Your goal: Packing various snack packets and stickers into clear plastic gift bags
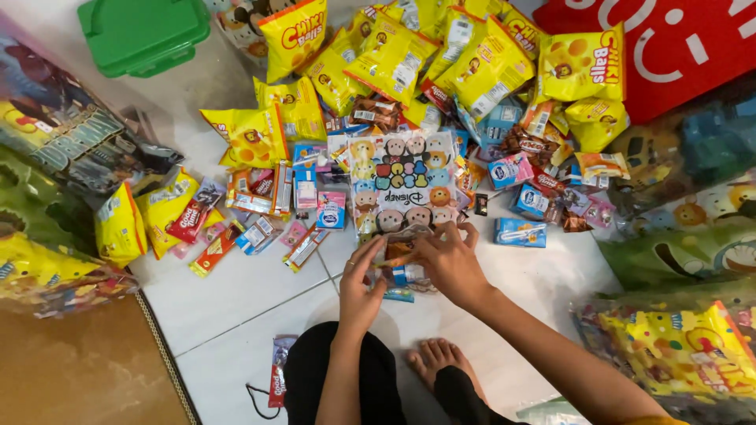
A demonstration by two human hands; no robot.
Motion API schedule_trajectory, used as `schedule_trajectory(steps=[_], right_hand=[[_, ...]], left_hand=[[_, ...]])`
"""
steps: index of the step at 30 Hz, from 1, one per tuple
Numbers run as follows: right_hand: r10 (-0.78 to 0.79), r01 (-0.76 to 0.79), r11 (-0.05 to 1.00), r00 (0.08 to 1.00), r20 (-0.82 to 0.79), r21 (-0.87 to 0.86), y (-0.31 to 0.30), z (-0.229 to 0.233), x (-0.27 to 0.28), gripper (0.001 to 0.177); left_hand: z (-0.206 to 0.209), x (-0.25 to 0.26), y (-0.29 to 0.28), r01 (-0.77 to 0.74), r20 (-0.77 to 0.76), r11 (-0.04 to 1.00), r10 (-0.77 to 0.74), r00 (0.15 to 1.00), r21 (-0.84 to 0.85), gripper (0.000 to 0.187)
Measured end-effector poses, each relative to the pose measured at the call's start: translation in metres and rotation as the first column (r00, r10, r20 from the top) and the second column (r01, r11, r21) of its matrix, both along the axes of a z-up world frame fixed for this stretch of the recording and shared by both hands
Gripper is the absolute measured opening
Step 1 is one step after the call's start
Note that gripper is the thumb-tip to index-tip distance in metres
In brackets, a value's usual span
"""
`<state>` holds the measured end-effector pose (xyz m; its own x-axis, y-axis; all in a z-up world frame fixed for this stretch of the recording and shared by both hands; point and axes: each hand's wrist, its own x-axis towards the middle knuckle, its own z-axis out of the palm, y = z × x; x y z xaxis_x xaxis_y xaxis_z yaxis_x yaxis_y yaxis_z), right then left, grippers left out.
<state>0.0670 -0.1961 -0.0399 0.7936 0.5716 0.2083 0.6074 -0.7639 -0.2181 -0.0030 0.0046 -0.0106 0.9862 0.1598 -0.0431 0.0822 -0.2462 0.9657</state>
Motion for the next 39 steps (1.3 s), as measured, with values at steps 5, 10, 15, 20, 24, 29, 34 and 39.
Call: schedule_trajectory(steps=[5,10,15,20,24,29,34,39], right_hand=[[-0.025,0.048,0.993,0.977,0.214,-0.104,0.005,0.0,-0.003,0.016],[0.016,0.012,0.994,0.965,0.261,-0.106,0.01,-0.015,-0.001,0.007],[0.025,-0.039,0.998,0.964,0.264,0.047,0.017,0.014,0.003,0.006],[-0.203,0.165,0.94,0.974,0.101,0.299,-0.014,0.024,0.018,0.021],[-0.357,0.394,0.858,0.919,-0.168,0.329,-0.049,-0.014,0.042,0.049],[-0.403,0.417,0.909,0.882,-0.246,0.008,-0.074,-0.078,0.054,0.06],[-0.315,0.331,0.934,0.94,0.13,-0.134,-0.082,-0.119,0.051,0.043],[-0.217,0.258,0.948,0.952,0.215,-0.185,-0.093,-0.121,0.037,0.022]], left_hand=[[0.001,0.0,0.0,-0.018,-0.012,1.0,0.018,1.0,0.001,0.074],[0.003,0.001,-0.002,0.006,-0.012,1.0,-0.006,1.0,0.024,0.073],[0.005,0.0,0.001,0.026,-0.054,0.999,-0.025,0.998,0.021,0.074],[0.0,0.0,0.0,0.016,-0.055,1.0,-0.015,0.998,0.015,0.073],[-0.007,0.0,0.0,0.02,-0.043,1.0,-0.019,0.999,0.022,0.074],[-0.003,0.001,-0.002,0.013,-0.041,1.0,-0.013,0.999,0.0,0.073],[-0.006,0.001,-0.002,0.002,-0.029,1.0,-0.002,1.0,0.005,0.073],[-0.008,0.002,-0.002,-0.007,-0.011,1.0,0.007,1.0,-0.002,0.073]])
